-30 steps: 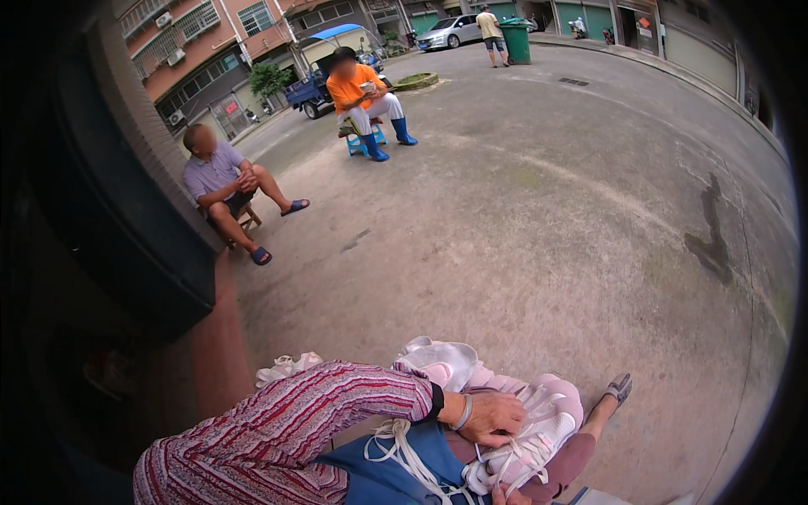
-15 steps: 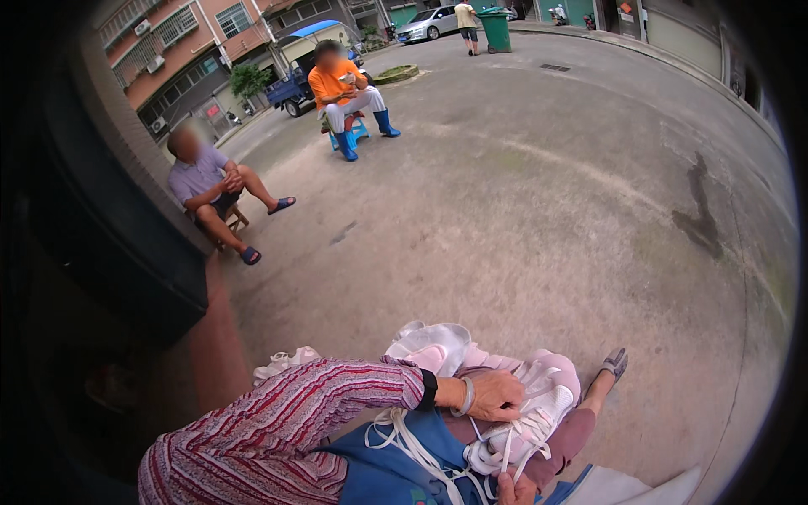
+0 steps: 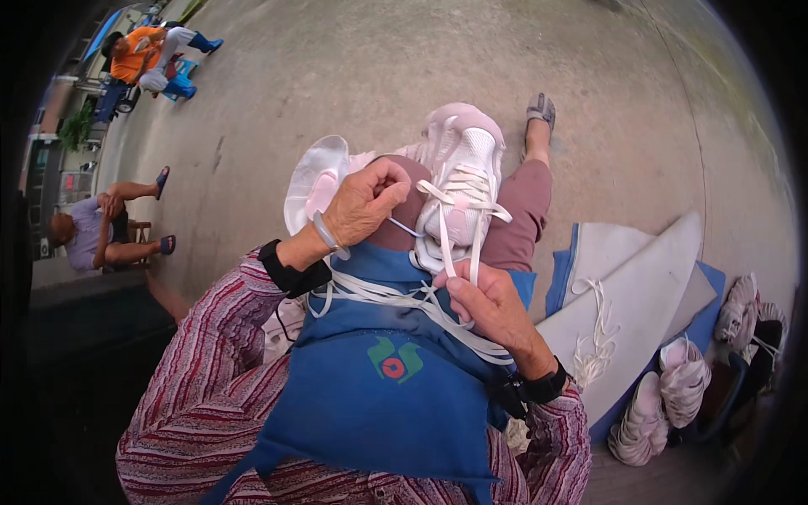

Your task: Lacing a pair of white and pink athletic shoes while sitting outdoors.

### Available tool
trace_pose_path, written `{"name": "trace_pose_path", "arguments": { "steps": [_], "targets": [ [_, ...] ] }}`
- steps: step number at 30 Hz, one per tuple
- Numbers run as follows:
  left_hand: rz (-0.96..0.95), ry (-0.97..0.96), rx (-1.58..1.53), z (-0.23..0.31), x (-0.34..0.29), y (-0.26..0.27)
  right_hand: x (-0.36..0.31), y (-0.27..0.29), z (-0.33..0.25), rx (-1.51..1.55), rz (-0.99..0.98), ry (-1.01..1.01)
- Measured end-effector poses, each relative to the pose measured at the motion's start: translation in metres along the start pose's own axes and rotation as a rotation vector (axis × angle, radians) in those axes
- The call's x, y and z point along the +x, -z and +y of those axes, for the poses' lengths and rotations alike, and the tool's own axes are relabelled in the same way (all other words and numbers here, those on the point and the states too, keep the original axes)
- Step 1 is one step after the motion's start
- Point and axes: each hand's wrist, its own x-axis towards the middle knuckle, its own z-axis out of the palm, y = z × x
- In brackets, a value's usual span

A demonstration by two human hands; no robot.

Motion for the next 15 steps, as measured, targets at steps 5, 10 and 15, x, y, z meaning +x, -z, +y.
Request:
{"name": "trace_pose_path", "arguments": {
  "steps": [5, 10, 15],
  "targets": [
    [-0.371, 0.37, -0.172, 0.012, -0.024, -0.011, -0.004, -0.014, -0.004, -0.042, -0.014, -0.021],
    [-0.379, 0.594, -0.494, 0.033, -0.028, -0.039, 0.005, -0.032, 0.004, -0.325, -0.039, 0.141],
    [-0.389, 0.789, -0.741, 0.044, -0.02, -0.05, 0.02, -0.049, 0.031, -0.669, 0.141, 0.549]
  ]
}}
